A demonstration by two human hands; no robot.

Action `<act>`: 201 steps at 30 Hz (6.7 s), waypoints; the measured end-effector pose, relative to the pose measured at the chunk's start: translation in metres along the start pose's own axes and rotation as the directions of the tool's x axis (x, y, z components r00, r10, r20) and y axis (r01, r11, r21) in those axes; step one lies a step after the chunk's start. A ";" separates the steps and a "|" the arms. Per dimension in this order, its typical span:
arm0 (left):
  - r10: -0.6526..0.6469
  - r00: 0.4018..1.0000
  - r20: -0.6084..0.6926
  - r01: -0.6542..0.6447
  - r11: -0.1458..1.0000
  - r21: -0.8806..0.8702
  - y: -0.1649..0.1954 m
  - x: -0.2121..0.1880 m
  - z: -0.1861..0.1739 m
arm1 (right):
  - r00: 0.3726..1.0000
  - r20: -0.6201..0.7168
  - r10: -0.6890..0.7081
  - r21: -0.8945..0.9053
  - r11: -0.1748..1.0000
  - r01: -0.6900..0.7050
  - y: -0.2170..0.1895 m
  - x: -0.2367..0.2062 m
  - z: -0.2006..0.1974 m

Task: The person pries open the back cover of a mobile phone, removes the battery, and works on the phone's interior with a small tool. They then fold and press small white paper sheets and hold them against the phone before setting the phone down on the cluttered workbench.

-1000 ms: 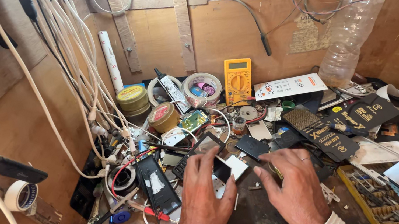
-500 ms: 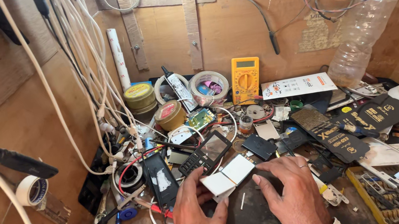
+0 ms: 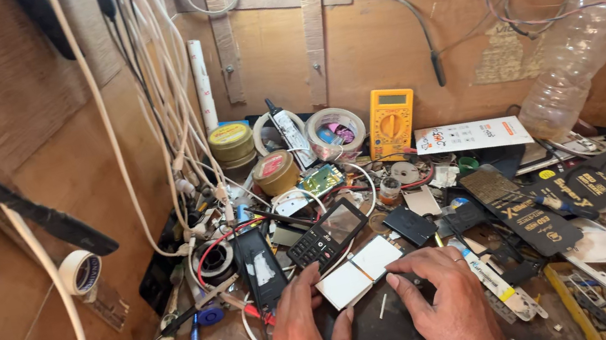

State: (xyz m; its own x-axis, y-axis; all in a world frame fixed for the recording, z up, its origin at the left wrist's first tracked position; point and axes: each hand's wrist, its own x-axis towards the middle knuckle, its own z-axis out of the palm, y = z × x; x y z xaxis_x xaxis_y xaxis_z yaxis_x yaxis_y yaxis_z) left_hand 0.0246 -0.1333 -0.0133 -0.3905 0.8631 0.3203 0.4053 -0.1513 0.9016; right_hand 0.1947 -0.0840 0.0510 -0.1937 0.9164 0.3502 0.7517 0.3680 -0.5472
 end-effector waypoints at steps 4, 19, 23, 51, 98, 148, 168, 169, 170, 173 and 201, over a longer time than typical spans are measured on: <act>-0.020 1.000 -0.002 0.020 0.997 -0.073 -0.007 -0.001 0.001 | 0.999 0.014 -0.038 0.037 0.999 0.037 -0.006 -0.001 0.006; -0.155 0.987 0.052 0.164 0.949 -0.269 -0.006 -0.001 -0.004 | 0.938 0.185 -0.294 0.058 0.956 0.288 -0.038 0.006 0.019; -0.192 0.979 0.075 0.205 0.934 -0.292 -0.003 -0.001 -0.005 | 0.950 0.253 -0.185 -0.002 0.981 0.192 -0.044 0.008 0.018; 0.056 0.989 0.135 -0.032 0.985 -0.172 0.024 0.026 0.012 | 0.965 0.059 -0.256 -0.064 0.963 0.260 -0.014 0.018 0.018; -0.007 0.984 0.178 0.050 0.970 -0.238 0.019 0.030 0.010 | 0.992 0.123 -0.040 -0.048 0.998 0.046 -0.024 0.030 0.017; -0.015 0.986 0.168 0.046 0.982 -0.181 0.021 0.031 0.012 | 0.980 -0.170 0.102 0.181 0.981 -0.071 0.017 0.038 0.006; 0.081 0.984 0.161 -0.086 0.996 0.029 0.025 0.031 0.012 | 0.937 -0.217 0.272 -0.099 0.949 -0.299 0.057 0.028 -0.031; 0.096 0.983 0.157 -0.103 0.994 0.036 0.025 0.030 0.011 | 0.942 -0.223 0.252 -0.143 0.947 -0.287 0.056 0.027 -0.031; 0.096 0.983 0.157 -0.103 0.994 0.035 0.024 0.030 0.011 | 0.954 -0.247 0.171 -0.189 0.957 -0.220 0.055 0.025 -0.031; 0.065 0.984 0.163 -0.066 0.998 0.004 0.024 0.032 0.013 | 0.964 -0.261 0.046 -0.171 0.981 -0.093 0.045 0.021 -0.025; 0.000 0.989 0.148 0.056 0.925 -0.375 0.016 0.030 0.011 | 0.914 -0.093 -0.395 0.097 0.910 0.403 -0.009 0.011 0.005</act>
State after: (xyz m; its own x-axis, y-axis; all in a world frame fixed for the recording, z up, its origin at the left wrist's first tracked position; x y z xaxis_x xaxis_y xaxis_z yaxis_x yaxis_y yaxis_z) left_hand 0.0288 -0.1043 0.0079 -0.2639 0.9249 0.2737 0.0432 -0.2721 0.9613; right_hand 0.1824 -0.0768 0.0559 -0.4156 0.6776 0.6068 0.5444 0.7197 -0.4308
